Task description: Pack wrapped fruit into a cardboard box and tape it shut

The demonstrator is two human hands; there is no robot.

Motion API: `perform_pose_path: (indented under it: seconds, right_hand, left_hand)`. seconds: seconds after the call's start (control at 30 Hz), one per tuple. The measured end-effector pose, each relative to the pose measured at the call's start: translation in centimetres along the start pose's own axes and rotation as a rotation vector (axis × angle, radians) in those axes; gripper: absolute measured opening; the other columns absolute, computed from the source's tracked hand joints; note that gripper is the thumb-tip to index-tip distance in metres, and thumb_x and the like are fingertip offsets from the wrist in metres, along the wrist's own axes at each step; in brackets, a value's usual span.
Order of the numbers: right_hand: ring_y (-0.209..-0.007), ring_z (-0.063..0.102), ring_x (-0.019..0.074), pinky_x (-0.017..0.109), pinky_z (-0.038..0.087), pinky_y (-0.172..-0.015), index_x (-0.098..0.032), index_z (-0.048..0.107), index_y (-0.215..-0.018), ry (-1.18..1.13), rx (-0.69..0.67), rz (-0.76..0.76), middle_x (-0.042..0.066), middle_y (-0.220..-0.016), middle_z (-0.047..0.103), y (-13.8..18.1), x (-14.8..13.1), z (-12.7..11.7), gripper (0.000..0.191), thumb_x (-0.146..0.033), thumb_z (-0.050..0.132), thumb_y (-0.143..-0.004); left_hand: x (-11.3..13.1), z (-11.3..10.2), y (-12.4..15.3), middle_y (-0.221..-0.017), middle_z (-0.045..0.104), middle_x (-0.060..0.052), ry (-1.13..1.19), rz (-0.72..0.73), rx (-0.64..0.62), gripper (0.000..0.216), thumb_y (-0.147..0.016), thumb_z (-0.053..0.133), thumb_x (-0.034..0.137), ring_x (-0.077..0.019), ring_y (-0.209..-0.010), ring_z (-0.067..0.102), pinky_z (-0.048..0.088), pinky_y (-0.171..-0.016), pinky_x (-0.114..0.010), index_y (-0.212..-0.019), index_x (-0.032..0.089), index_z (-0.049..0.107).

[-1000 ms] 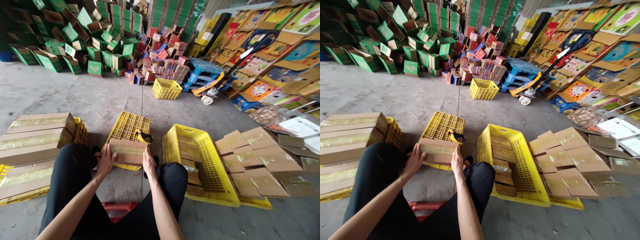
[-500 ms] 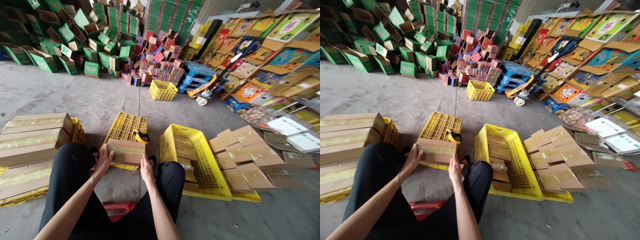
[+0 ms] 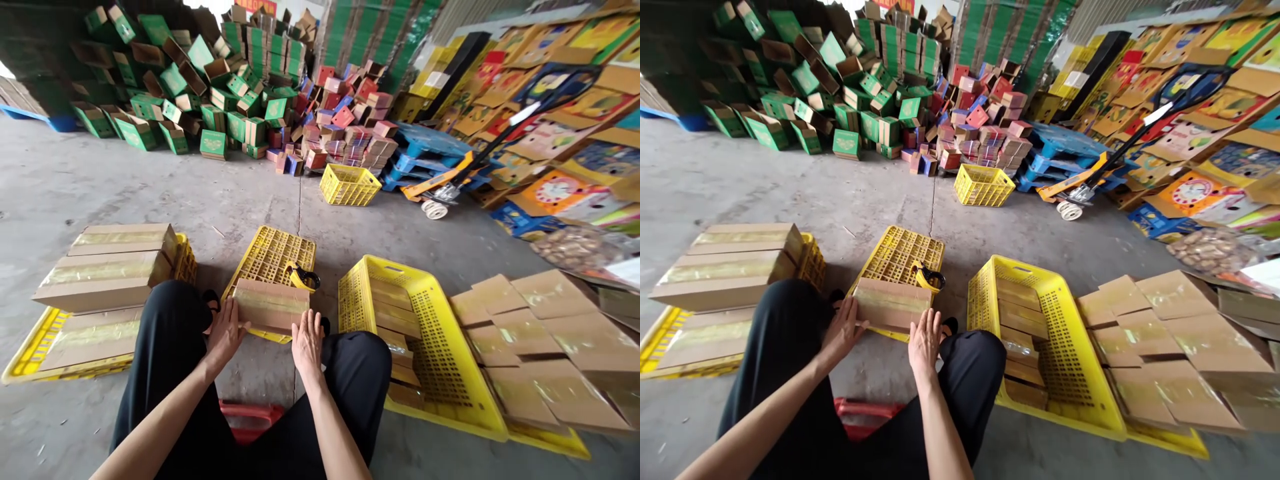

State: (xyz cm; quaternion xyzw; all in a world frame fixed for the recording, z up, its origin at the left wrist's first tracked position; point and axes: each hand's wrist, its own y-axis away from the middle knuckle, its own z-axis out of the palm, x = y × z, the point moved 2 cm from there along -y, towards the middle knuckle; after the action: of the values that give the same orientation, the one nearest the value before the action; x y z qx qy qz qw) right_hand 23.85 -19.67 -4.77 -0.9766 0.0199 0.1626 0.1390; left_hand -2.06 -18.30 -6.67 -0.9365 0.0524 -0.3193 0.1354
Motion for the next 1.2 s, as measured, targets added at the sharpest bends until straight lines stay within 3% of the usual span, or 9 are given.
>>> perform_pose_path:
  seconds: [0.1,0.27,0.47,0.7,0.83,1.0,1.2]
  right_hand:
    - [-0.157,0.040,0.0422,0.067,0.036,-0.124,-0.005,0.059,-0.152,0.016,-0.030,-0.081,0.026,-0.161,0.052,0.2,-2.0,0.0,0.062,-0.043,0.029,-0.114]
    - [-0.155,0.045,0.0393,0.061,0.037,-0.125,-0.003,0.056,-0.155,0.024,-0.048,-0.122,0.027,-0.161,0.051,0.3,-4.3,0.2,0.059,-0.039,0.034,-0.114]
    - [-0.152,0.050,0.0363,0.055,0.040,-0.127,-0.005,0.060,-0.153,-0.009,-0.066,-0.169,0.025,-0.159,0.055,-0.7,-5.3,0.5,0.050,-0.028,0.042,-0.111]
    - [-0.151,0.052,0.0311,0.052,0.044,-0.126,-0.008,0.057,-0.156,-0.089,-0.074,-0.296,0.020,-0.158,0.059,-1.2,-7.2,2.2,0.055,-0.013,0.037,-0.105]
    - [-0.145,0.057,0.0318,0.052,0.048,-0.122,-0.007,0.061,-0.152,-0.136,-0.037,-0.308,0.021,-0.153,0.063,-1.9,-7.4,2.2,0.054,-0.012,0.034,-0.105]
    - [-0.135,0.063,0.0315,0.050,0.052,-0.115,-0.012,0.064,-0.147,-0.147,-0.022,-0.282,0.020,-0.145,0.067,-2.7,-7.7,1.3,0.048,-0.024,0.033,-0.112]
    - [-0.129,0.066,0.0331,0.051,0.052,-0.113,-0.011,0.066,-0.142,-0.109,0.000,-0.239,0.021,-0.143,0.068,-2.9,-8.2,0.9,0.051,-0.038,0.032,-0.116]
  left_hand:
    - [0.9,0.0,0.2,-0.170,0.035,-0.032,-0.051,0.001,0.004,0.082,-0.107,0.036,0.064,-0.0453,-0.162,0.029,0.033,-0.125,-0.067,-0.164,0.005,0.035]
    - [3.3,1.0,0.7,-0.172,0.035,-0.027,-0.054,0.111,-0.045,0.078,-0.105,0.047,0.061,-0.0447,-0.163,0.027,0.025,-0.130,-0.065,-0.164,0.010,0.039]
    - [4.7,1.8,-0.2,-0.159,0.051,-0.029,-0.086,0.139,-0.057,0.071,-0.105,0.050,0.059,-0.0482,-0.151,0.044,0.031,-0.126,-0.066,-0.158,0.011,0.053]
    - [5.4,2.3,-1.6,-0.153,0.058,-0.021,-0.157,0.231,-0.125,0.061,-0.100,0.054,0.030,-0.0414,-0.147,0.048,0.031,-0.126,-0.064,-0.159,0.017,0.051]
    - [5.6,1.6,-2.2,-0.156,0.057,-0.020,-0.156,0.251,-0.167,0.068,-0.095,0.061,0.030,-0.0406,-0.147,0.047,0.029,-0.127,-0.060,-0.161,0.018,0.050]
    - [4.6,0.0,-2.2,-0.156,0.059,-0.016,-0.116,0.181,-0.121,0.065,-0.100,0.062,0.041,-0.0381,-0.147,0.049,0.023,-0.130,-0.060,-0.162,0.026,0.049]
    - [2.6,-1.3,-2.1,-0.157,0.058,-0.019,-0.065,-0.051,0.001,0.062,-0.108,0.045,0.056,-0.0402,-0.148,0.049,0.022,-0.129,-0.065,-0.160,0.022,0.052]
